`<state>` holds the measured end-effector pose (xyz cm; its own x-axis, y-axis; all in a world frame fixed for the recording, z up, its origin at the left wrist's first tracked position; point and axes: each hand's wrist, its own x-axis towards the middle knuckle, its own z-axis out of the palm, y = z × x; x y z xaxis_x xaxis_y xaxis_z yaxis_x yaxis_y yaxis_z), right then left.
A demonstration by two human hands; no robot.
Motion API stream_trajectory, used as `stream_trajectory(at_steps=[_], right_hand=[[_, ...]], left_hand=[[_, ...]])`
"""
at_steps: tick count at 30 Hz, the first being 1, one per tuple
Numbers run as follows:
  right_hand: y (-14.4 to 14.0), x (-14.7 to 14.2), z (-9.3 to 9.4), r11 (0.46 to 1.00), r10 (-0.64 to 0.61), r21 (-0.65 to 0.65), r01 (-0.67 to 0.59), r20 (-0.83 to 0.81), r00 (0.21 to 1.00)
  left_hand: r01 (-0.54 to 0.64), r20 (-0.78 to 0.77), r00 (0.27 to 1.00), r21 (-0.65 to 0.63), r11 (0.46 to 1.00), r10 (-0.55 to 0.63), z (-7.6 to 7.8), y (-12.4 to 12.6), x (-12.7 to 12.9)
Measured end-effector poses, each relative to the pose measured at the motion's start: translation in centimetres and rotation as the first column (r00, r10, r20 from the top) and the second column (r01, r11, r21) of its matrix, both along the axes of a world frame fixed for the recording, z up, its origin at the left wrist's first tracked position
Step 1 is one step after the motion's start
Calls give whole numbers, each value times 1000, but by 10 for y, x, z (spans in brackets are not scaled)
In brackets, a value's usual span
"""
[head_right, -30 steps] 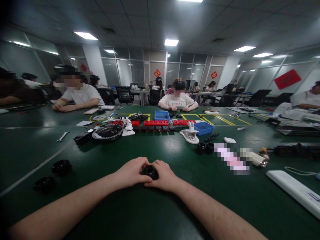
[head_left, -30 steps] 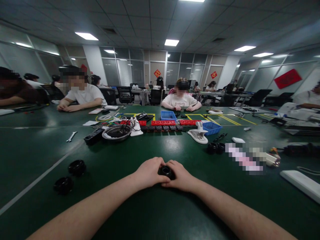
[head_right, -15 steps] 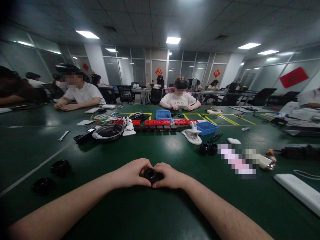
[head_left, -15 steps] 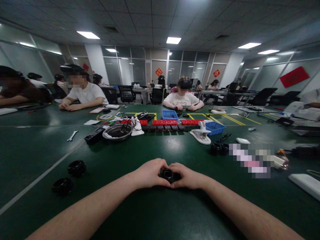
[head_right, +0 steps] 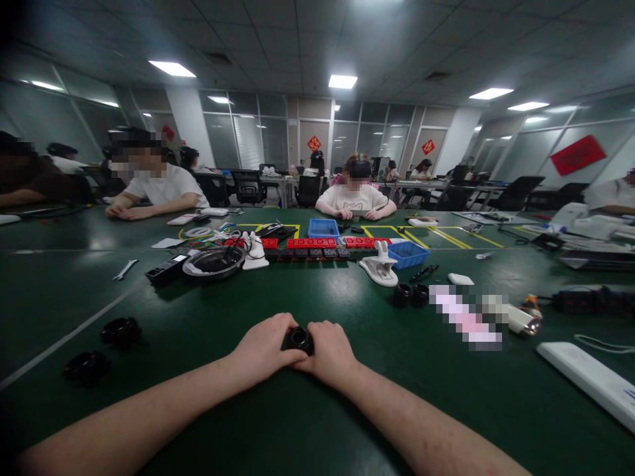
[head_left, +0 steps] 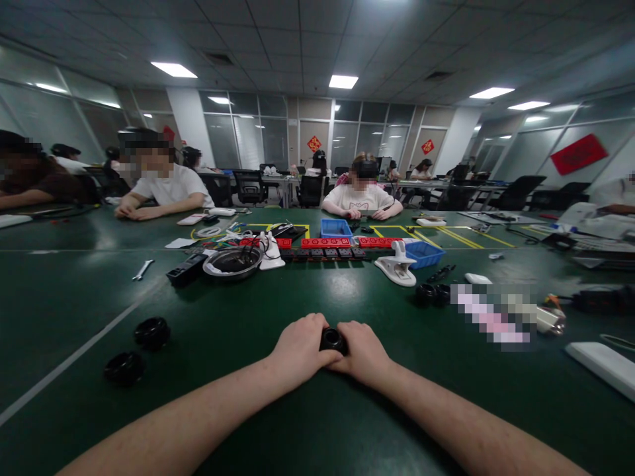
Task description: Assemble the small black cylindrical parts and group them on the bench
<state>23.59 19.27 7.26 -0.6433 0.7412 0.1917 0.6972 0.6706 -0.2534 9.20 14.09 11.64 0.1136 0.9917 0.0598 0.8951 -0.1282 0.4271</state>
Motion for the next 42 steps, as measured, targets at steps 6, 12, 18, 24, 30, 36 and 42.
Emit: stream_trajectory(at_steps=[6,12,18,24,30,36,42], right_hand=[[6,6,6,973,191,-113,-203,-107,976],[21,18,17,825,425,-327,-461,-179,888],[26,20,16,785,452,-366,-499,-211,867],[25,19,16,792,442,-364,-490,-212,872],[24,17,17,808,434,-347,-476,-195,879],[21,16,15,858,353,-334,-390,-170,920],[14,8,3,958,126,-248,-144,-90,988]], left_hand=[[180,51,983,-60,982,-177,8,6,-11],[369,106,927,-93,925,-360,10,10,-23],[392,98,919,-111,913,-383,10,12,-24],[391,111,919,-111,914,-379,9,12,-23],[374,109,925,-114,920,-363,11,11,-22],[350,106,935,-129,928,-339,15,9,-20],[159,22,987,-100,982,-158,9,4,-9]])
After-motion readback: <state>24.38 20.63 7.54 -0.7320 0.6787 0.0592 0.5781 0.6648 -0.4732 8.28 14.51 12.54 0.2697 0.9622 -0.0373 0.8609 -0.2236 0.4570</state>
